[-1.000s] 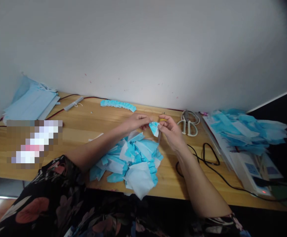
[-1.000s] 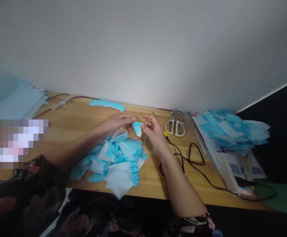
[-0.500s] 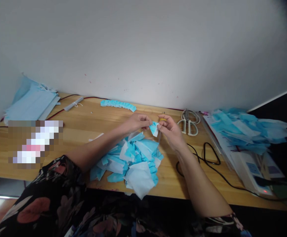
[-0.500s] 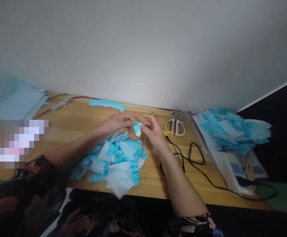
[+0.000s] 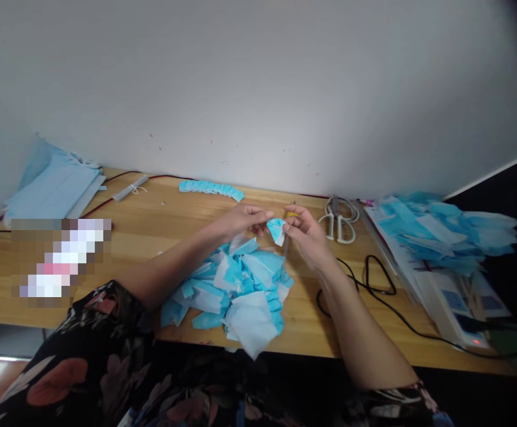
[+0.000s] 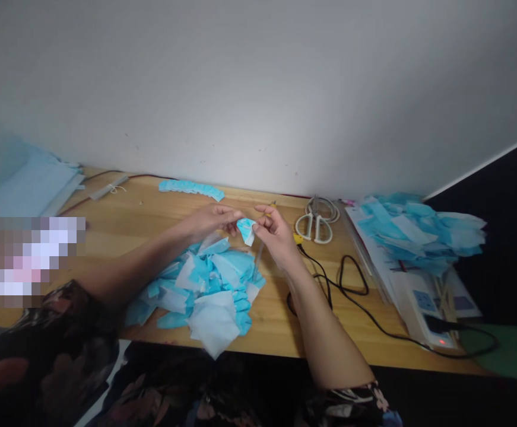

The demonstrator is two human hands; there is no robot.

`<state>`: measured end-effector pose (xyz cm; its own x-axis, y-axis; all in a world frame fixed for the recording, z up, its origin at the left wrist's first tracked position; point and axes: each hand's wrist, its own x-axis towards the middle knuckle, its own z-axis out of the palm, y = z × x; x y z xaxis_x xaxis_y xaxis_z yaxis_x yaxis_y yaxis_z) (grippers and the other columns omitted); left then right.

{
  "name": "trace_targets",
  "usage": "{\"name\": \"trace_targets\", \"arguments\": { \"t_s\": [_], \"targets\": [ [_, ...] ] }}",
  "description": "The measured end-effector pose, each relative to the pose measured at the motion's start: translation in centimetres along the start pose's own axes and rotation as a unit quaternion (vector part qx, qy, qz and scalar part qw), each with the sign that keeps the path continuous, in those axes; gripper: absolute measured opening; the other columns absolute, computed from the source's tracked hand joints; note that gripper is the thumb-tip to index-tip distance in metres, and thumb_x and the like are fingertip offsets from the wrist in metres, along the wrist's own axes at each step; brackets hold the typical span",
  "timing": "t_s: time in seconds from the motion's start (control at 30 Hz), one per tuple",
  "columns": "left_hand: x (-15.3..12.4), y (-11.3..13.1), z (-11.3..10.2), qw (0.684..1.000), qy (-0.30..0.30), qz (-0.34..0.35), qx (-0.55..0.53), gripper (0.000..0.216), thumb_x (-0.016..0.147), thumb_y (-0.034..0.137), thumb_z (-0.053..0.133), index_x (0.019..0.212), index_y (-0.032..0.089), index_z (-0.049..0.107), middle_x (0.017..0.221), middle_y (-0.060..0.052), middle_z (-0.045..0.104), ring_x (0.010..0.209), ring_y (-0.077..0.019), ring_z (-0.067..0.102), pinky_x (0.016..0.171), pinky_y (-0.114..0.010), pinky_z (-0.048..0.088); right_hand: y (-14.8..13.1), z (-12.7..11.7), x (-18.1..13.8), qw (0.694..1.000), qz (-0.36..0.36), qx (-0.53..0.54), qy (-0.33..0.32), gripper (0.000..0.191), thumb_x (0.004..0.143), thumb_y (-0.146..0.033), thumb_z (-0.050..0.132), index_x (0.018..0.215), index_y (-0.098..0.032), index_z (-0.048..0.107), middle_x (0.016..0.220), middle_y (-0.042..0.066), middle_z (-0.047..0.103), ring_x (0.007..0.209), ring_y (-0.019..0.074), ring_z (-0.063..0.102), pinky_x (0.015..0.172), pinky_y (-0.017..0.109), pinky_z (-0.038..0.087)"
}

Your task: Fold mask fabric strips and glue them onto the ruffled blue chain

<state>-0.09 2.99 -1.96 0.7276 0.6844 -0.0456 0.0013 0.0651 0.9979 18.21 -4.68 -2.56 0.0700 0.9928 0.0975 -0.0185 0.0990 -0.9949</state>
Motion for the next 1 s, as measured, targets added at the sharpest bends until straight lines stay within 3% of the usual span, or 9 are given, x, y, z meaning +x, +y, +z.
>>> {"name": "trace_targets", "arguments": {
  "t_s": [0.13, 0.3, 0.4, 0.6, 0.67, 0.8, 1.0],
  "targets": [
    [0.0, 0.0, 0.3, 1.000, -0.001, -0.015, -0.003, 0.029, 0.074, 0.039, 0.071, 0.085, 0.012, 0.069, 0.066, -0.001, 0.064, 0.061, -0.0095, 0.057, 0.063, -0.022, 0.042, 0.1, 0.1, -0.1, 1.000, 0.007, 0.004, -0.011, 0.040, 0.074, -0.032, 0.072, 0.109, -0.026, 0.056, 0.070, -0.007, 0.056, 0.063, 0.0107, 0.053, 0.065, 0.025, 0.042],
    [0.0, -0.1, 0.8, 0.999, 0.043, -0.020, 0.005, 0.017, 0.076, 0.029, 0.067, 0.078, 0.012, 0.066, 0.066, 0.001, 0.062, 0.059, -0.0077, 0.056, 0.060, -0.021, 0.041, 0.3, 0.1, 0.0, 1.000, 0.009, -0.014, -0.021, 0.041, 0.074, -0.033, 0.072, 0.110, -0.025, 0.055, 0.070, -0.007, 0.055, 0.063, 0.0110, 0.053, 0.064, 0.025, 0.042],
    [-0.1, -0.1, 0.8, 0.999, 0.049, -0.016, 0.018, 0.017, 0.077, 0.029, 0.066, 0.075, 0.012, 0.064, 0.064, 0.001, 0.061, 0.059, -0.0075, 0.055, 0.060, -0.020, 0.041, 0.3, 0.2, 0.0, 1.000, 0.008, -0.017, -0.022, 0.041, 0.075, -0.033, 0.071, 0.112, -0.025, 0.054, 0.070, -0.007, 0.056, 0.063, 0.0107, 0.053, 0.064, 0.025, 0.042],
    [0.1, -0.1, 0.1, 0.995, -0.035, -0.057, -0.069, 0.033, 0.084, 0.044, 0.058, 0.081, 0.013, 0.066, 0.071, -0.006, 0.067, 0.063, -0.0120, 0.061, 0.064, -0.025, 0.047, 0.1, 0.1, 0.0, 1.000, -0.002, -0.010, -0.010, 0.040, 0.074, -0.032, 0.071, 0.111, -0.024, 0.055, 0.070, -0.006, 0.056, 0.063, 0.0105, 0.054, 0.065, 0.025, 0.043],
    [0.0, 0.2, 0.1, 0.995, -0.022, -0.062, -0.076, 0.035, 0.084, 0.046, 0.056, 0.085, 0.014, 0.067, 0.075, -0.006, 0.068, 0.064, -0.0124, 0.062, 0.065, -0.026, 0.048, 0.2, 0.1, 0.0, 1.000, -0.006, -0.015, -0.011, 0.040, 0.075, -0.032, 0.071, 0.111, -0.024, 0.055, 0.070, -0.006, 0.057, 0.064, 0.0108, 0.054, 0.065, 0.025, 0.043],
    [-0.3, 0.9, 0.7, 0.999, 0.015, -0.024, 0.032, 0.035, 0.082, 0.046, 0.061, 0.077, 0.012, 0.067, 0.068, -0.004, 0.065, 0.062, -0.0108, 0.060, 0.061, -0.022, 0.045, 0.5, 0.0, 0.0, 0.998, -0.011, -0.053, -0.018, 0.040, 0.077, -0.030, 0.068, 0.114, -0.024, 0.054, 0.071, -0.006, 0.057, 0.065, 0.0110, 0.054, 0.065, 0.025, 0.042],
    [-0.5, 0.9, 1.4, 0.999, 0.037, -0.033, 0.019, 0.016, 0.078, 0.027, 0.065, 0.075, 0.011, 0.067, 0.068, -0.001, 0.064, 0.058, -0.0079, 0.057, 0.059, -0.020, 0.044, 0.4, 0.3, -0.1, 0.996, -0.011, -0.090, -0.021, 0.042, 0.076, -0.032, 0.068, 0.115, -0.024, 0.053, 0.072, -0.005, 0.059, 0.065, 0.0125, 0.055, 0.064, 0.027, 0.042]
  ]
}}
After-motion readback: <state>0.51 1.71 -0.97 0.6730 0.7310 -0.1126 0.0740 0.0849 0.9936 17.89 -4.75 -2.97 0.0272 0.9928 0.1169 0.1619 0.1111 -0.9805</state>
